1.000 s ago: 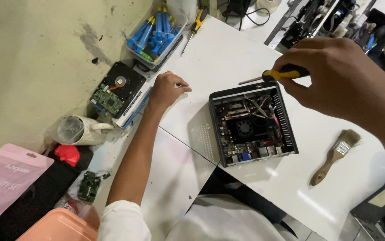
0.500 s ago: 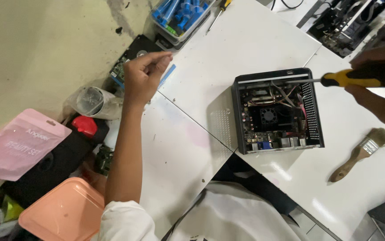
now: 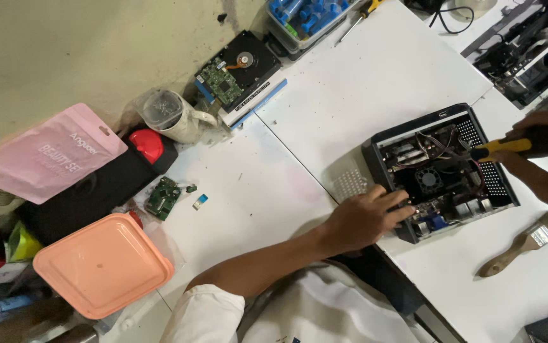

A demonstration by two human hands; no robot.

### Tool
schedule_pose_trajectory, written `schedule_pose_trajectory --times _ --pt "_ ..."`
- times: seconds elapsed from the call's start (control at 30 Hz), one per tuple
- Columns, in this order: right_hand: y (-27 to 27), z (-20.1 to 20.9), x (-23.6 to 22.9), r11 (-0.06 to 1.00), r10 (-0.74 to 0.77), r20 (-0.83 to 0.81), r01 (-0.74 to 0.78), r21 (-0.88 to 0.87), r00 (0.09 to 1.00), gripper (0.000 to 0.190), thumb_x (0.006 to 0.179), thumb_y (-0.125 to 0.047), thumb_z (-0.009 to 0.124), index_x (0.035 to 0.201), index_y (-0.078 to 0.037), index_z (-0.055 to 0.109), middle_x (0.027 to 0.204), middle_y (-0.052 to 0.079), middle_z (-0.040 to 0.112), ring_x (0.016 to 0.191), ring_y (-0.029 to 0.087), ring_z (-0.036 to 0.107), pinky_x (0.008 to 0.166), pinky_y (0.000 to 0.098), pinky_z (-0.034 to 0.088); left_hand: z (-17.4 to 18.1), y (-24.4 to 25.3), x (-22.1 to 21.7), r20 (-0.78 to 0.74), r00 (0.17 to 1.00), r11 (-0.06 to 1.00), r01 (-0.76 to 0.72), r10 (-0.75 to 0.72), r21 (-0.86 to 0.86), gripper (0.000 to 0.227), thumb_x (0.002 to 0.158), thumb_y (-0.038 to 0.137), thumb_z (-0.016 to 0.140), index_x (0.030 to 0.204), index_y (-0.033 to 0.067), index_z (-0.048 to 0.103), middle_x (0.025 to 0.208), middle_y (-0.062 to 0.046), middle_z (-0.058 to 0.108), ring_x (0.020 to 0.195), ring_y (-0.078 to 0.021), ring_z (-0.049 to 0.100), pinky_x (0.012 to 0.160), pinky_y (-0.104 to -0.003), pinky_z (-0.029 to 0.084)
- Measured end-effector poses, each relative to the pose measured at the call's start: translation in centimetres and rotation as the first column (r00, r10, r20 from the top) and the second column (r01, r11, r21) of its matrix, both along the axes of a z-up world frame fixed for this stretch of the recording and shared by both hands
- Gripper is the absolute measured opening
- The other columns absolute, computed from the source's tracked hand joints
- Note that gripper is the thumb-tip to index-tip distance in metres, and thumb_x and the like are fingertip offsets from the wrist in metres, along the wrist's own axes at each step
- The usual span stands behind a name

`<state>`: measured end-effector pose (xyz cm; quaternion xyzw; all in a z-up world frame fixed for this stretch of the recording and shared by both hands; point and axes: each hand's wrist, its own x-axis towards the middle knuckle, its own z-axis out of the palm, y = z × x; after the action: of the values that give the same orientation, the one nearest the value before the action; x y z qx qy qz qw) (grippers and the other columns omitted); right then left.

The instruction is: The person uses a screwdriver to remove screws from a computer case and then detaches the motherboard. They use a brush to clean the inside of the case and then place the motherboard on the table.

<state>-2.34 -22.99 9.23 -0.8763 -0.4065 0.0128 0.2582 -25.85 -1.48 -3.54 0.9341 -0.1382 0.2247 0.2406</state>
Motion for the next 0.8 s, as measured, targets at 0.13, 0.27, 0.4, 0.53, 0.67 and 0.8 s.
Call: schedule_pose_trajectory --times 0.13,0.27,0.4,0.53,0.67,0.8 --pt "-0.4 0.2 -0.9 1.0 -0.019 -0.018 0.019 0.013 1.0 0.045 0.103 -0.016 0.089 0.14 -0.005 0.065 0.14 0.008 0.063 0.109 0.016 0.057 0.077 0.0318 0.039 -0.2 -1.6 0.5 0.078 0.995 0.997 -0.061 0.057 0.045 0.031 0.105 0.001 0.071 0.131 0.0157 0.078 0.13 -0.008 0.07 0.096 -0.0261 0.062 0.073 -0.034 0.057" --pt "-0.6 3.3 -2.9 0.998 -0.057 -0.018 0.057 -0.002 0.998 0.041 0.101 -0.017 0.092 0.133 -0.003 0.069 0.13 0.012 0.068 0.105 0.02 0.059 0.08 0.0332 0.04 0.1 -0.6 2.5 0.095 0.995 0.992 -0.029 0.018 0.123 0.04 0.074 0.039 0.098 0.101 0.0186 0.078 0.105 0.0 0.073 0.111 -0.0273 0.061 0.083 -0.044 0.047" --pt "-0.8 5.0 -3.2 0.992 -0.047 0.067 0.055 -0.114 0.997 0.042 0.096 -0.02 0.093 0.129 -0.002 0.074 0.117 0.014 0.074 0.101 0.026 0.065 0.078 0.038 0.051 0.4 -0.8 4.1 0.176 0.983 0.995 0.034 -0.051 0.098 0.049 0.063 0.049 0.105 0.083 0.0158 0.076 0.08 -0.001 0.075 0.092 -0.0272 0.066 0.084 -0.045 0.048" --pt "-1.0 4.3 -2.8 0.983 -0.067 0.106 0.084 -0.163 0.992 0.041 0.096 -0.023 0.094 0.128 -0.004 0.076 0.112 0.012 0.073 0.099 0.025 0.059 0.074 0.0368 0.049 -0.9 -5.5 4.2 0.098 0.987 0.991 0.132 -0.13 -0.016 0.027 0.085 0.026 0.094 0.084 0.0089 0.073 0.076 -0.006 0.071 0.076 -0.0212 0.063 0.076 -0.038 0.054" --pt "-1.6 3.8 -2.4 0.988 -0.059 0.082 0.07 -0.14 0.995 0.041 0.094 -0.021 0.094 0.125 -0.003 0.074 0.106 0.009 0.074 0.078 0.021 0.057 0.073 0.0349 0.046 1.2 -2.6 2.2 0.179 0.976 0.966 0.158 -0.123 -0.202 0.02 0.103 0.01 0.07 0.122 0.0052 0.074 0.139 -0.023 0.069 0.14 -0.0404 0.058 0.116 -0.052 0.058" --pt "-5.2 -0.9 -0.2 0.992 -0.129 -0.059 0.129 -0.001 0.99 0.04 0.102 -0.016 0.087 0.134 -0.007 0.065 0.136 0.007 0.063 0.11 0.015 0.055 0.078 0.0308 0.038 0.1 6.7 -0.5 0.004 0.922 0.912 -0.381 0.386 -0.152 0.058 0.102 0.026 0.063 0.153 0.0009 0.051 0.163 -0.035 0.041 0.155 -0.0608 0.039 0.128 -0.066 0.042"
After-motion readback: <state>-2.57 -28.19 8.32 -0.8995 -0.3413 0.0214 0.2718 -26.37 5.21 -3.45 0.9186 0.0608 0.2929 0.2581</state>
